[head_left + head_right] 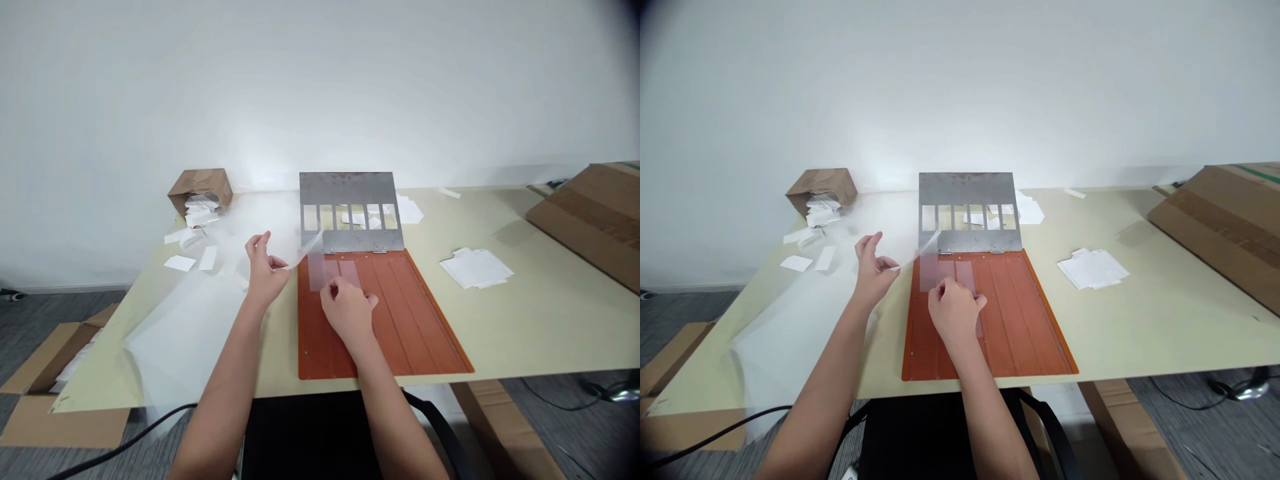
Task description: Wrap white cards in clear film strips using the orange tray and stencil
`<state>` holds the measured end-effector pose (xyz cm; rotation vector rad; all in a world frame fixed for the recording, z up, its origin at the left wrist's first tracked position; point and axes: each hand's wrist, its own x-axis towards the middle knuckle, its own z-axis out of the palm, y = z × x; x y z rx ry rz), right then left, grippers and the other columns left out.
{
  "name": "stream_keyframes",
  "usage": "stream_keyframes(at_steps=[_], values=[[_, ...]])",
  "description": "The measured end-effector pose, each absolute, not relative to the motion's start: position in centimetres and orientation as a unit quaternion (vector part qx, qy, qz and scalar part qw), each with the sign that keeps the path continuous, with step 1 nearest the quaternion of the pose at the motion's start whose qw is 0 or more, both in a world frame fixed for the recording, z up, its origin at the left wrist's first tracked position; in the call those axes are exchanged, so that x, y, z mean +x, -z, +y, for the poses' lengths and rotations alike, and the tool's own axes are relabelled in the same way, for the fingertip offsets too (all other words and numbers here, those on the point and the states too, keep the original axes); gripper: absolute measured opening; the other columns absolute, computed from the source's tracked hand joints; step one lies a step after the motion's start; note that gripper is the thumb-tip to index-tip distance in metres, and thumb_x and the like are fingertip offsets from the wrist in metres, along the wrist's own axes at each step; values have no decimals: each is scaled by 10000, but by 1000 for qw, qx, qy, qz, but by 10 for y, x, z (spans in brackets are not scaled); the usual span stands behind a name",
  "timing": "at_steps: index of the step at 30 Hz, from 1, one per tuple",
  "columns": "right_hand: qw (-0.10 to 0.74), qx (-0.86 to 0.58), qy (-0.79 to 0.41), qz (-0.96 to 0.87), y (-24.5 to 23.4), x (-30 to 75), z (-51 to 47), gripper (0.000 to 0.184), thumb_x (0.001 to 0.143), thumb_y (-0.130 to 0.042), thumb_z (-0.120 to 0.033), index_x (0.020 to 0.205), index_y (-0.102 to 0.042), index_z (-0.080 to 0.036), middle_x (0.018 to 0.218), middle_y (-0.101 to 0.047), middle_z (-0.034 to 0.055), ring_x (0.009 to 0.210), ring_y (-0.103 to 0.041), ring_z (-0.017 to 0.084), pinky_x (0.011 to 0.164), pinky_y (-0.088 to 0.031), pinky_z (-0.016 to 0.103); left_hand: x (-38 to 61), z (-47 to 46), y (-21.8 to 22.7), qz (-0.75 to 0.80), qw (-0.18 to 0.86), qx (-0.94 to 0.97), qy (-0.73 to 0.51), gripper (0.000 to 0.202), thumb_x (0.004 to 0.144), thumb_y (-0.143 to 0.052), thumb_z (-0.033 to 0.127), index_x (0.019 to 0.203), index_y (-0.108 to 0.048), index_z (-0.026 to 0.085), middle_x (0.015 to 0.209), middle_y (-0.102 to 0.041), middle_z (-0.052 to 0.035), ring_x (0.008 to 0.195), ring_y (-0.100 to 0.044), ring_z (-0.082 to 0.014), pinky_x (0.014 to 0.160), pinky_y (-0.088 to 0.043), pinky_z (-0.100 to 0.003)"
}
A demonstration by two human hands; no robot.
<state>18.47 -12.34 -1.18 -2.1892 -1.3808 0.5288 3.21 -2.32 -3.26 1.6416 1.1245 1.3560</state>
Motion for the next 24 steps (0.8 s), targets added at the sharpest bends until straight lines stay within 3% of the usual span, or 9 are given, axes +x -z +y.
stream_keyframes(at_steps=[12,18,21,24], values=[[228,-804,-184,-517,16,176,-137,197,857,-456,-191,764,-630,-193,770,-697,8,747,-545,164,825,-208,390,32,-25,24,489,310,573,-580,866,542,-627,93,1368,-430,261,1401,-260,-113,589,-548,-14,573,-494,-241],[194,-809,-167,-529,14,175,-153,198,854,-463,-194,736,-623,-194,756,-687,17,749,-544,174,798,-212,386,32,-18,19,498,377,466,-627,765,503,-671,128,1242,-503,236,1387,-293,-94,638,-528,-33,545,-470,-230],[166,-815,-159,-532,12,173,-161,192,855,-477,-197,736,-627,-193,756,-683,32,772,-559,190,776,-212,383,28,-13,11,474,471,307,-678,731,422,-685,62,1116,-518,223,1130,-508,-39,701,-571,-83,589,-481,-212],[139,-818,-145,-538,11,169,-169,187,851,-484,-196,726,-624,-188,754,-677,40,771,-562,196,774,-212,391,22,-10,3,429,542,217,-688,618,434,-639,45,1014,-511,217,780,-547,38,640,-574,-103,602,-487,-215]])
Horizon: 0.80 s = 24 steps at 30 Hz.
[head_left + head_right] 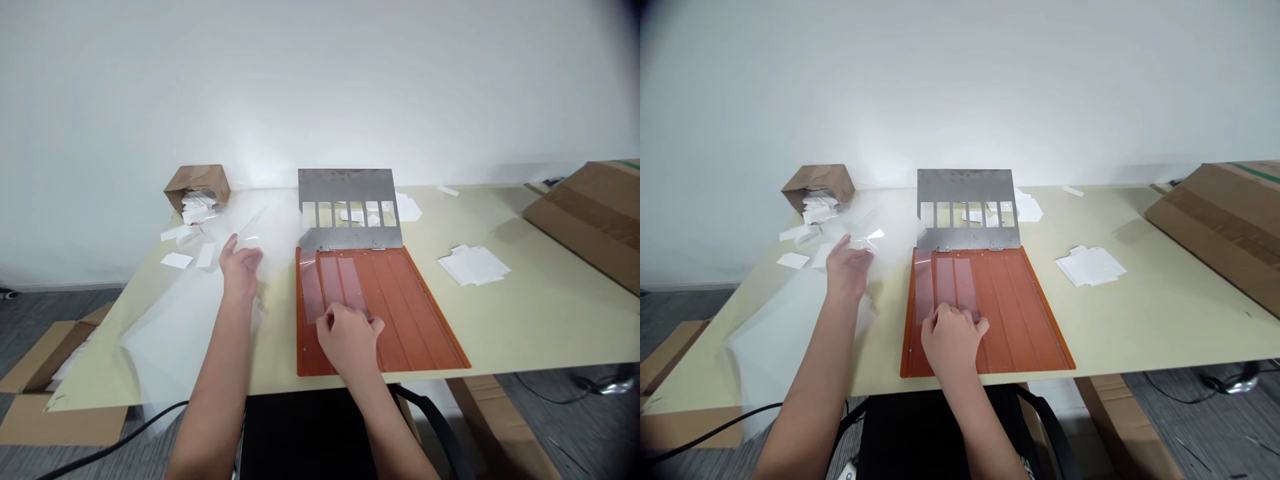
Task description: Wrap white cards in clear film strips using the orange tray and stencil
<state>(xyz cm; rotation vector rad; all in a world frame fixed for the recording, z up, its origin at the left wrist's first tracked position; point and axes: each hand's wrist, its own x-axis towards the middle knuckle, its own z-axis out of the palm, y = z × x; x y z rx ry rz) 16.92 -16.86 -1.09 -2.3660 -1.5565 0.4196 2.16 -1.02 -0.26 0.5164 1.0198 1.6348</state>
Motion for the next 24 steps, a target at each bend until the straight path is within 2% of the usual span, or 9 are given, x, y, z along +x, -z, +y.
stream_keyframes(at_steps=[2,5,7,10,14,18,21,24], values=[[126,-819,-131,-545,12,168,-173,177,845,-489,-196,728,-621,-186,749,-671,42,779,-564,201,784,-210,402,17,-10,-1,414,556,211,-689,489,459,-604,54,917,-522,207,694,-526,55,601,-563,-87,610,-491,-210],[132,-815,-112,-553,17,167,-178,119,824,-505,-191,776,-614,-186,759,-664,36,792,-563,203,785,-205,402,12,-11,-2,395,574,198,-689,335,462,-579,43,752,-495,187,664,-512,51,589,-557,-68,616,-495,-194],[147,-809,-104,-560,21,167,-180,99,813,-512,-183,827,-610,-187,785,-664,31,789,-556,196,777,-204,391,9,-11,-1,389,585,190,-686,280,464,-575,36,674,-459,180,650,-496,43,588,-557,-69,606,-499,-193],[159,-796,-94,-577,25,168,-180,167,846,-509,-194,948,-641,-211,880,-671,42,830,-555,202,789,-214,390,7,-9,1,381,598,182,-681,235,485,-568,39,632,-443,174,638,-483,42,589,-557,-66,608,-508,-193],[157,-781,-90,-598,28,168,-179,246,921,-501,-273,1095,-675,-279,1019,-670,75,908,-554,233,830,-233,419,11,-9,2,371,608,172,-681,249,491,-566,31,667,-469,178,642,-511,55,587,-556,-56,619,-506,-185],[150,-778,-95,-602,33,169,-182,246,936,-511,-310,1102,-693,-296,1028,-670,74,942,-562,253,845,-247,434,28,-18,4,359,623,194,-668,381,481,-592,15,819,-567,189,685,-590,46,613,-593,-85,637,-511,-221],[149,-773,-91,-610,38,171,-185,250,937,-518,-334,1109,-696,-300,1027,-678,72,942,-574,264,843,-251,444,46,-30,8,350,641,223,-646,472,490,-642,37,937,-609,187,646,-584,59,580,-597,-95,663,-507,-261],[149,-771,-79,-615,40,172,-186,246,937,-523,-329,1099,-704,-287,1012,-691,78,928,-587,266,839,-256,448,61,-44,13,336,662,253,-621,554,467,-705,46,1001,-637,180,747,-656,30,602,-620,-111,693,-502,-296]])
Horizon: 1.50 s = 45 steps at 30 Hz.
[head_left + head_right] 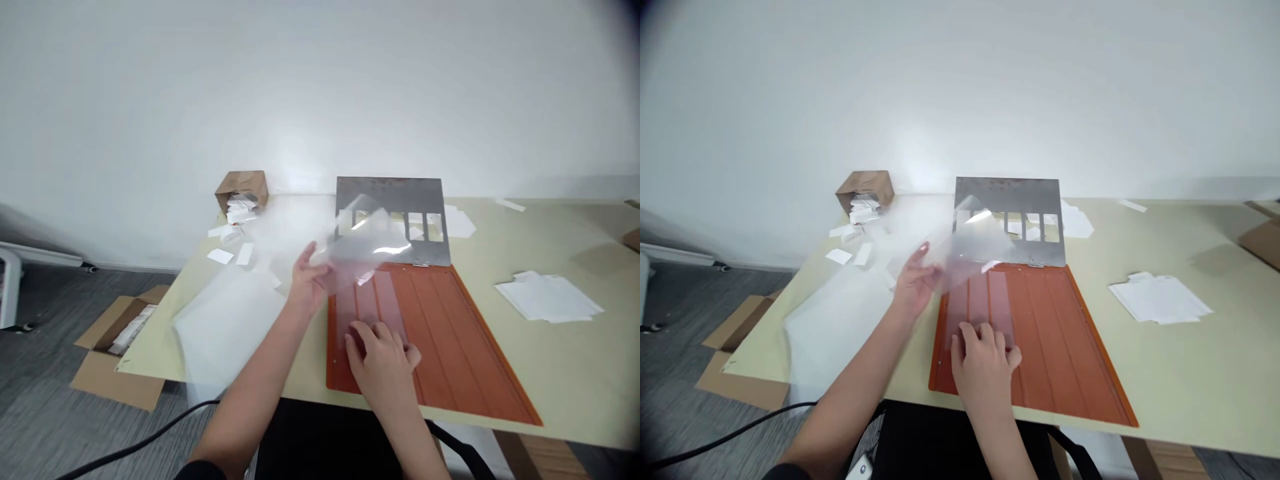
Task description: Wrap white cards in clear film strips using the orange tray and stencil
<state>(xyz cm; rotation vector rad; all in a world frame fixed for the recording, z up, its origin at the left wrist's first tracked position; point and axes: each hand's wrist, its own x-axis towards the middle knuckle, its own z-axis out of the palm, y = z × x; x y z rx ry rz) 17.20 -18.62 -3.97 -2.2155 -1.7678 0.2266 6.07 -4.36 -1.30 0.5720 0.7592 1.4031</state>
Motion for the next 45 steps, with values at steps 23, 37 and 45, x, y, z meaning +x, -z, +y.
stream_keyframes(at_steps=[23,37,45], values=[[181,-751,-63,-632,45,176,-181,273,912,-509,-394,1060,-700,-266,1035,-724,86,965,-612,312,774,-269,417,75,-70,19,178,817,299,-460,746,485,-806,76,1204,-657,202,977,-743,-35,832,-677,-189,775,-467,-302],[507,-686,-143,-503,40,203,-178,409,825,-630,-543,1053,-637,-203,813,-634,21,723,-588,176,718,-461,349,73,-62,19,229,796,277,-487,590,497,-740,74,1073,-728,202,1003,-743,-36,790,-668,-162,721,-490,-274],[641,-663,-154,-354,32,210,-175,352,856,-620,-519,860,-682,-173,750,-660,33,669,-588,157,674,-478,307,73,-61,17,193,784,353,-473,586,583,-838,188,1149,-689,216,1138,-720,-76,1037,-670,-241,857,-499,-325]])
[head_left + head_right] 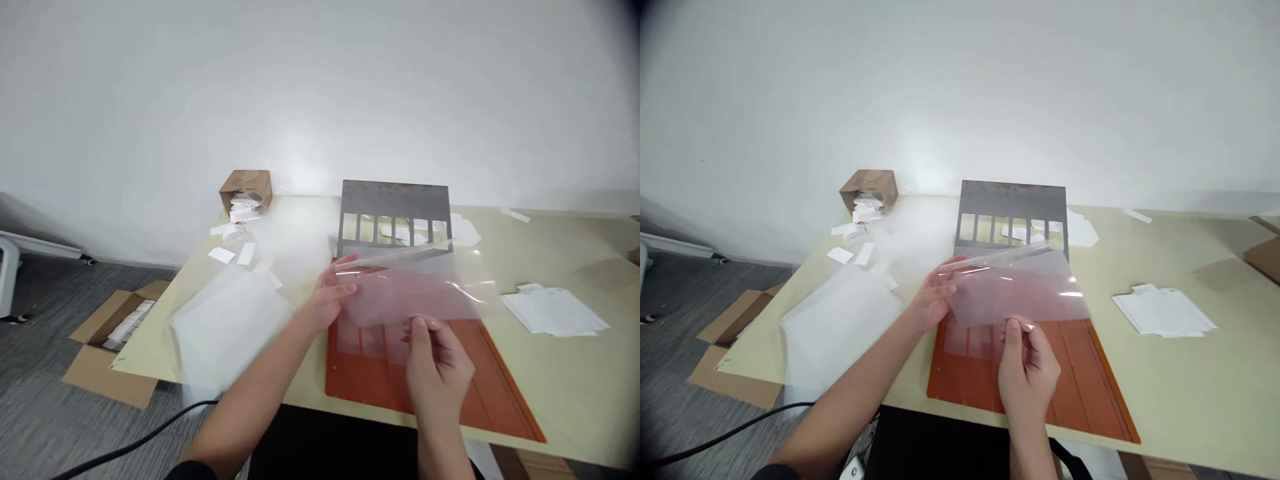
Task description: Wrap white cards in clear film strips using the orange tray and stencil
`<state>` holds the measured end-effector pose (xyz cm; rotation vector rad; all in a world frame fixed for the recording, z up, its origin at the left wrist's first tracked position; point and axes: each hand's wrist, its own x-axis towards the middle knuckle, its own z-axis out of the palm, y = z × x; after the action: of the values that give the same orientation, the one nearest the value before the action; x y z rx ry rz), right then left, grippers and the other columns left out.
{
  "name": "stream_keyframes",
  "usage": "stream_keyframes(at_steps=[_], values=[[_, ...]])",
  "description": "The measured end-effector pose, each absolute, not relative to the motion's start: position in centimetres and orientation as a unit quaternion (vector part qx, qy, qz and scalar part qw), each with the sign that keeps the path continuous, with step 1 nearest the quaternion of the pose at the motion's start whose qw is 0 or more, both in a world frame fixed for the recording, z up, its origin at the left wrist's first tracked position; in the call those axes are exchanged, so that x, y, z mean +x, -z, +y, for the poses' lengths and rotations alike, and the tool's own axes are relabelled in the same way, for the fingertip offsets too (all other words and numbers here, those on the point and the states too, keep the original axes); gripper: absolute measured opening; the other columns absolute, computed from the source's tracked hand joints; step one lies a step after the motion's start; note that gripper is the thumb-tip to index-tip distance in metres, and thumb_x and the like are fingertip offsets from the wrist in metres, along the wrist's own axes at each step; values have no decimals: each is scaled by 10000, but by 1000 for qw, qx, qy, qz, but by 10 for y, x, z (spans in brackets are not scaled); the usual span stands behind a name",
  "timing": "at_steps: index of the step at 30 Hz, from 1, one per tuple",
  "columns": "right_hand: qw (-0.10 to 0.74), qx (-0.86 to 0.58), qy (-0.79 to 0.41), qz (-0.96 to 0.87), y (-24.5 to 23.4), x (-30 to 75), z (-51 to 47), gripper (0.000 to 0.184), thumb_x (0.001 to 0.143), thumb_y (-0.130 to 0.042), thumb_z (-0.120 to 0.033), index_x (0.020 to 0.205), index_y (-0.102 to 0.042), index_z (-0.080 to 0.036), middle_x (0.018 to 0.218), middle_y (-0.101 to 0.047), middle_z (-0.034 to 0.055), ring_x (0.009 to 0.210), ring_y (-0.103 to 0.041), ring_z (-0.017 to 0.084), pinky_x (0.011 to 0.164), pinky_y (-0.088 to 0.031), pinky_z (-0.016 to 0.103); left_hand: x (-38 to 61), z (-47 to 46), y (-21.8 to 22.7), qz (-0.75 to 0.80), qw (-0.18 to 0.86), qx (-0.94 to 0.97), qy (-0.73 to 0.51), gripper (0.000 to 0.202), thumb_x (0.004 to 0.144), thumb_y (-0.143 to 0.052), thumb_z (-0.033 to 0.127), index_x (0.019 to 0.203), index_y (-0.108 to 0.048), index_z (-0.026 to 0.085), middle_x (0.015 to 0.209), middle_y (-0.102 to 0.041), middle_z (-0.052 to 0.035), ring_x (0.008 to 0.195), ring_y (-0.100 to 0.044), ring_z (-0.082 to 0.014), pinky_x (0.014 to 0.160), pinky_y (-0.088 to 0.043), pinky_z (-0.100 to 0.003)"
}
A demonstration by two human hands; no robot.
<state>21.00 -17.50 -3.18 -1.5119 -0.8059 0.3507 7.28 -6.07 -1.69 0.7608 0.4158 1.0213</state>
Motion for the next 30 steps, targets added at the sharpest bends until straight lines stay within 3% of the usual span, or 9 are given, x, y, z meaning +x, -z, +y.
stream_keyframes(at_steps=[5,7,10,13,17,19,24,27,30], values=[[602,-692,-105,-385,29,226,-172,352,884,-577,-498,864,-687,-165,794,-683,52,717,-603,170,697,-472,306,73,-59,16,197,806,353,-431,464,768,-771,420,1173,-664,221,1207,-697,-106,1147,-639,-274,788,-552,-321],[588,-699,-95,-395,23,233,-168,353,896,-558,-491,855,-678,-163,771,-672,45,686,-581,160,679,-465,299,75,-59,21,210,813,361,-406,413,812,-732,457,1145,-681,219,1144,-718,-98,1080,-665,-253,729,-564,-300],[593,-696,-91,-395,13,237,-159,358,908,-534,-492,861,-661,-161,740,-646,34,658,-559,149,658,-461,292,77,-61,27,211,820,375,-377,428,779,-794,362,1171,-678,234,916,-746,-40,840,-703,-161,714,-550,-242],[622,-677,-101,-380,7,233,-152,385,904,-545,-489,1076,-646,-159,787,-660,43,711,-605,166,686,-494,311,77,-64,27,222,827,364,-366,521,764,-820,284,1249,-631,267,734,-696,27,692,-672,-95,713,-540,-208],[643,-625,-160,-413,6,214,-145,623,907,-566,-436,1449,-371,-199,1050,-702,114,914,-679,204,752,-552,351,78,-66,21,248,836,347,-346,595,748,-835,328,1286,-591,265,729,-668,31,628,-636,-94,601,-531,-203],[653,-587,-181,-444,7,203,-143,587,919,-557,-409,1434,-359,-207,1174,-678,146,1011,-681,208,794,-567,359,79,-66,20,235,840,359,-332,547,739,-836,368,1226,-629,227,762,-675,2,628,-634,-105,581,-532,-209],[613,-570,-155,-525,2,186,-137,252,962,-475,-368,1122,-610,-228,1167,-707,107,1075,-679,216,947,-522,427,81,-67,24,220,843,356,-337,392,709,-846,260,1059,-688,178,846,-711,-35,710,-671,-130,656,-547,-218],[580,-580,-112,-561,-2,185,-136,288,994,-400,-329,1018,-673,-240,1159,-718,70,1115,-654,217,1035,-433,481,82,-68,25,233,840,341,-352,321,677,-829,138,965,-686,139,815,-716,-30,725,-684,-142,679,-540,-218],[585,-592,-40,-553,-2,189,-137,315,996,-396,-351,1086,-668,-219,1182,-699,96,1124,-630,230,962,-454,450,83,-66,26,232,839,320,-374,313,650,-873,245,847,-647,155,749,-697,-8,635,-668,-131,636,-562,-238]])
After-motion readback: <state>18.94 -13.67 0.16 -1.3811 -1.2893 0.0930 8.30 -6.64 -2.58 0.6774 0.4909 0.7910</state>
